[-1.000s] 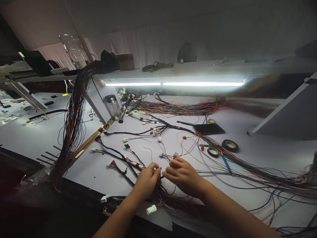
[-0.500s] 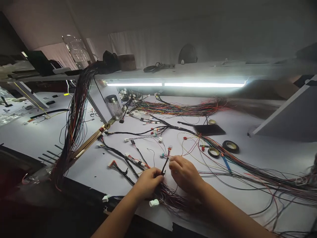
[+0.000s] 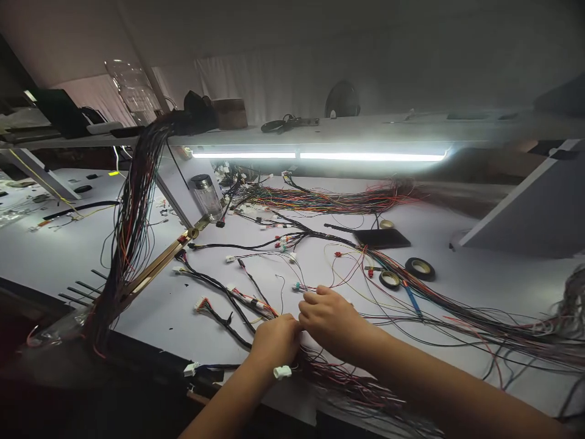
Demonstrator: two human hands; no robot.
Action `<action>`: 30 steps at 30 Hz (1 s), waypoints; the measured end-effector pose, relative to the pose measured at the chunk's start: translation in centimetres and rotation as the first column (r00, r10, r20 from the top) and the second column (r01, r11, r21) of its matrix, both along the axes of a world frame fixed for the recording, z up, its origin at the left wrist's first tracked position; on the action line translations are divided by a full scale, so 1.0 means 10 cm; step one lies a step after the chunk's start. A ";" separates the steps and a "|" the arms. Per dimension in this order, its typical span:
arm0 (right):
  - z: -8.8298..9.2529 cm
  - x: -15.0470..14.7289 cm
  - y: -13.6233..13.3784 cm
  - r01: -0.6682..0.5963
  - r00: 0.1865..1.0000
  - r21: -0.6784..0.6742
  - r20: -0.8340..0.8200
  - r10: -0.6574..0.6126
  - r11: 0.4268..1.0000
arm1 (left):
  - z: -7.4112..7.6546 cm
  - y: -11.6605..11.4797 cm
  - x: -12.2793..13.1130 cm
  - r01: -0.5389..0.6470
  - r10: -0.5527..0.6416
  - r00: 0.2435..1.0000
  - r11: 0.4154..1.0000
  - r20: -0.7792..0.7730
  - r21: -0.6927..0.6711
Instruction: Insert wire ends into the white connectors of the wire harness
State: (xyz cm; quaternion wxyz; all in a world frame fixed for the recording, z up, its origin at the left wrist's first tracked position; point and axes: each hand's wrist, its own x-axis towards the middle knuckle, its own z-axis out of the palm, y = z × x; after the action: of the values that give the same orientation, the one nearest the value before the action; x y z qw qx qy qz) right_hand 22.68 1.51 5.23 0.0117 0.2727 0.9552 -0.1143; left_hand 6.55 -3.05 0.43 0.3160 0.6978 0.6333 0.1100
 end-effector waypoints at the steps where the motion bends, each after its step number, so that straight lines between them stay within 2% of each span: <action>1: 0.10 -0.01 0.07 0.003 0.998 -0.058 0.056 0.000 0.998 | 0.01 -0.01 -0.01 0.028 -0.028 1.000 1.000 0.003 0.013; 3: 0.22 0.00 0.25 0.016 0.991 -0.187 0.133 0.009 0.982 | 0.03 -0.03 -0.08 0.120 -0.124 0.988 0.992 0.088 0.042; 5: 0.26 0.06 0.44 0.007 0.983 -0.335 0.176 0.055 0.942 | 0.03 -0.05 -0.19 0.182 -0.191 0.947 0.982 0.258 0.058; 7: 0.21 0.12 0.58 0.000 0.980 -0.463 0.175 0.091 0.886 | 0.03 -0.05 -0.28 0.177 -0.155 0.879 0.984 0.450 -0.007; 9: 0.13 0.18 0.61 0.015 0.987 -0.512 0.147 0.070 0.859 | 0.02 -0.03 -0.33 0.140 -0.040 0.837 0.980 0.545 -0.143; 11: 0.07 0.23 0.52 0.044 0.993 -0.491 0.115 0.014 0.870 | 0.01 0.00 -0.32 0.082 0.045 0.859 0.971 0.511 -0.223; 14: 0.12 0.27 0.28 0.079 0.995 -0.375 0.090 -0.049 0.923 | 0.00 0.03 -0.22 -0.025 0.097 0.922 0.981 0.375 -0.191; 17: 0.31 0.31 0.15 0.064 0.993 -0.122 0.105 -0.052 0.990 | 0.02 0.02 -0.14 0.020 -0.006 0.974 0.998 0.226 -0.060; 18: 0.38 0.32 0.17 0.080 0.992 -0.085 0.103 -0.071 0.993 | 0.04 0.02 -0.13 0.072 -0.069 0.984 0.997 0.162 -0.014; 19: 0.43 0.35 0.22 0.111 0.990 -0.106 0.097 -0.101 0.988 | 0.06 0.01 -0.14 0.135 -0.136 0.984 0.991 0.114 0.021; 21: 0.47 0.41 0.38 0.193 0.980 -0.273 0.096 -0.173 0.943 | 0.10 -0.01 -0.18 0.245 -0.250 0.961 0.968 0.116 0.056; 24: 0.33 0.53 0.60 0.246 0.968 -0.505 0.166 -0.187 0.827 | 0.15 -0.03 -0.24 0.319 -0.332 0.907 0.943 0.259 0.090; 26: 0.16 0.61 0.64 0.242 0.968 -0.612 0.209 -0.141 0.753 | 0.18 -0.04 -0.25 0.295 -0.289 0.895 0.955 0.339 0.035; 28: 0.01 0.67 0.61 0.233 0.970 -0.699 0.217 -0.110 0.676 | 0.18 -0.03 -0.22 0.267 -0.206 0.887 0.959 0.414 -0.093; 30: -0.07 0.71 0.53 0.223 0.974 -0.736 0.190 -0.121 0.639 | 0.15 -0.01 -0.18 0.201 -0.103 0.889 0.963 0.447 -0.179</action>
State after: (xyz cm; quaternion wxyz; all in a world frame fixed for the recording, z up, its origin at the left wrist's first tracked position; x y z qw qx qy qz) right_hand 29.79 6.83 4.49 0.1716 0.3394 0.7887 -0.4830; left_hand 4.78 -3.14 1.94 0.5318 0.6641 0.4985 0.1664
